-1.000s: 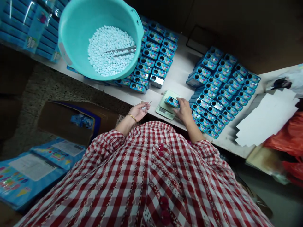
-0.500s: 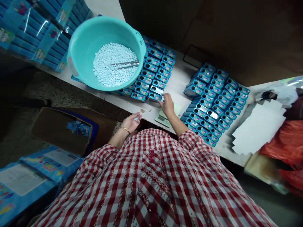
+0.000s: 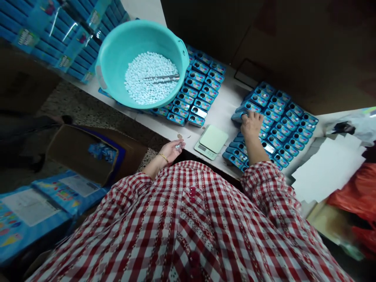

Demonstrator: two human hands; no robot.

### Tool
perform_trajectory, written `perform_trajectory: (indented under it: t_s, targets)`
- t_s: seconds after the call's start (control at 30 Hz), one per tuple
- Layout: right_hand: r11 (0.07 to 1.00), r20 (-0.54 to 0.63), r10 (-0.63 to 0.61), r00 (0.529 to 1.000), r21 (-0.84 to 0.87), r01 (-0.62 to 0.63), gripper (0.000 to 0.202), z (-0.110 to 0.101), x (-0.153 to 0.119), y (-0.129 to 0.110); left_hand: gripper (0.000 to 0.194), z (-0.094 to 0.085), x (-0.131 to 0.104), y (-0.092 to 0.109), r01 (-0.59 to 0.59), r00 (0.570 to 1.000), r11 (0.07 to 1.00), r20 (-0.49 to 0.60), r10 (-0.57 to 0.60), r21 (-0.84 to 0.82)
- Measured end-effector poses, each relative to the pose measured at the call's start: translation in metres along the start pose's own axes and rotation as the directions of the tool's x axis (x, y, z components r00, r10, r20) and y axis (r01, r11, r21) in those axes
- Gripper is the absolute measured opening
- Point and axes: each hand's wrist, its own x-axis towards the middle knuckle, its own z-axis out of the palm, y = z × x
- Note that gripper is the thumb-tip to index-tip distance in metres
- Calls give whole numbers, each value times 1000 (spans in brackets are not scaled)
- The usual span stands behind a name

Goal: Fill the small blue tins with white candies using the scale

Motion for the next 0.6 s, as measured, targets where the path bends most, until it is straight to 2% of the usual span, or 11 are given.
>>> perform_trajectory:
  t_s: [0.1,0.17,0.27,0.33,0.43,0.53,0.6]
  targets:
    - [995,4,-96,995,-10,96,24,-19,-28,-27,12,-4,1,-5,11,1000,1000,-20,-11,2]
    - [979,54,-202,978,-24,204,24,-28,-49,-53,14,-5,3,-8,29,999,999,-26,-29,16]
    - [944,169,-324,931,0,329,26,-27,-73,-91,16,1,4,-10,47,999,998,-4,-47,50]
    - [936,208,-349,913,44,348,26,-22,-80,-106,18,6,2,-10,45,998,996,29,-47,78]
    - [951,141,-291,946,153,270,24,-18,-86,-107,26,11,-1,-6,34,997,994,71,-41,103]
    - [954,-2,-128,992,274,124,30,-24,-92,-92,37,9,-1,-4,19,997,994,69,-27,109]
    - [942,-66,-27,997,331,47,29,-29,-98,-81,40,5,1,-4,3,999,994,51,-9,105]
